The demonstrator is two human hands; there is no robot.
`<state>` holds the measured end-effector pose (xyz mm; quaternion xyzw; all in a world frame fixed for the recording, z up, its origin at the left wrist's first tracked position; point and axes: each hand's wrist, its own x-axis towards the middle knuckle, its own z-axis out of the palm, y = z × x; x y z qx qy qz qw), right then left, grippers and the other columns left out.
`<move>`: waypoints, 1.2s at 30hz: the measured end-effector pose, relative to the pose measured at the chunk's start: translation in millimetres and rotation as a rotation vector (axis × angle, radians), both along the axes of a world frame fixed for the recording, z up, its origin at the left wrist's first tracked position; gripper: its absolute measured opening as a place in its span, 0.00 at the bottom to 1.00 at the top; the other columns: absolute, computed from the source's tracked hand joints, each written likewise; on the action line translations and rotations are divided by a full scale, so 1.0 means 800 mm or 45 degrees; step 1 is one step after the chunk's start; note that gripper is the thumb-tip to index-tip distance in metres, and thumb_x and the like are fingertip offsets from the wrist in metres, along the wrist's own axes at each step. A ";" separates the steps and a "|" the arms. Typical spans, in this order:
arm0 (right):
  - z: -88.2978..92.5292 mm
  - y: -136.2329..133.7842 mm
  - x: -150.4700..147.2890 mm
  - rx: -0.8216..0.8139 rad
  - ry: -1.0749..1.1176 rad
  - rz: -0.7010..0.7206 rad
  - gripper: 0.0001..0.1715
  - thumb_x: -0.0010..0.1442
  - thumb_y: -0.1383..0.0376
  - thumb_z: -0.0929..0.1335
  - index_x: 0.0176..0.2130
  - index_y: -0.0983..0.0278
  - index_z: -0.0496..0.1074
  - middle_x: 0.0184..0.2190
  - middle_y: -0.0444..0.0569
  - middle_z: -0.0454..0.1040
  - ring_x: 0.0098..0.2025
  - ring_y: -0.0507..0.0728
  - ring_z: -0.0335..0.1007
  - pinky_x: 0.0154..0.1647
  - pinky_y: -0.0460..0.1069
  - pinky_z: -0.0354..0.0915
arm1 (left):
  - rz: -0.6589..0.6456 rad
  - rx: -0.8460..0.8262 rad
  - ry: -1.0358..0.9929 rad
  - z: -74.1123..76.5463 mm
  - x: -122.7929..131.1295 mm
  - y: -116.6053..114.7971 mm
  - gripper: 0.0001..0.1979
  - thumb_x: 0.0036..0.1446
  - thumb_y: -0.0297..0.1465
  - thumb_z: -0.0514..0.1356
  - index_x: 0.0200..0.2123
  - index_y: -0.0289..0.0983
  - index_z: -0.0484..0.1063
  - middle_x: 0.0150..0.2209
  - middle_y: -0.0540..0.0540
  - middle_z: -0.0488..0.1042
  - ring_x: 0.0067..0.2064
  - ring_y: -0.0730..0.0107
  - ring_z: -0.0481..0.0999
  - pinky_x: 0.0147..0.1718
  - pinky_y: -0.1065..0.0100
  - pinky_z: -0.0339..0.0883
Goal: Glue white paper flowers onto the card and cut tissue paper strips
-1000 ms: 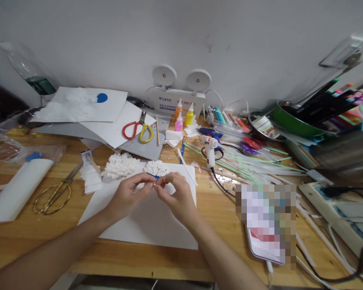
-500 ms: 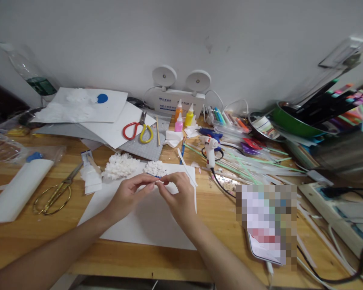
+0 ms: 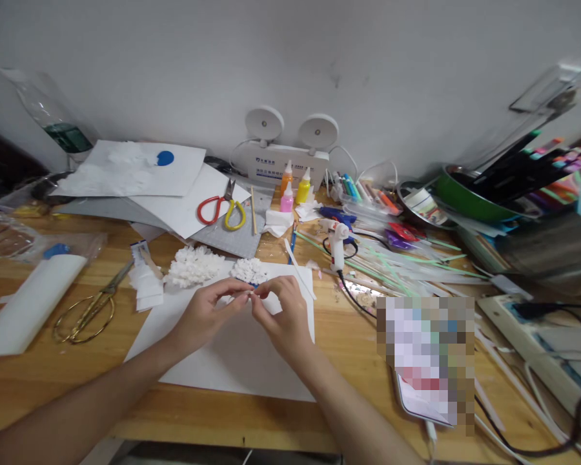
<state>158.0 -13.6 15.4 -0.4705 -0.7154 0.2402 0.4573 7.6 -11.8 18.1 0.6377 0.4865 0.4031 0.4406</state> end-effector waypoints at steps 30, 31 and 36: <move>-0.005 0.005 0.001 0.120 -0.077 0.000 0.04 0.52 0.69 0.66 0.31 0.60 0.70 0.26 0.47 0.70 0.32 0.56 0.63 0.33 0.52 0.62 | -0.046 0.484 0.354 -0.002 -0.003 0.003 0.07 0.54 0.27 0.52 0.32 0.37 0.70 0.31 0.46 0.73 0.36 0.68 0.69 0.39 0.63 0.62; -0.006 0.004 0.001 0.158 -0.086 -0.001 0.05 0.52 0.70 0.66 0.31 0.59 0.70 0.25 0.47 0.71 0.31 0.56 0.63 0.33 0.53 0.62 | -0.043 0.488 0.360 -0.003 -0.003 0.003 0.07 0.54 0.27 0.52 0.32 0.37 0.70 0.31 0.46 0.73 0.36 0.68 0.69 0.38 0.64 0.62; -0.010 0.004 -0.001 0.235 -0.129 -0.018 0.06 0.52 0.71 0.66 0.29 0.59 0.70 0.24 0.46 0.71 0.30 0.56 0.62 0.33 0.53 0.61 | -0.005 0.410 0.302 -0.002 -0.001 0.003 0.06 0.54 0.28 0.53 0.32 0.37 0.71 0.32 0.47 0.74 0.37 0.69 0.69 0.38 0.65 0.63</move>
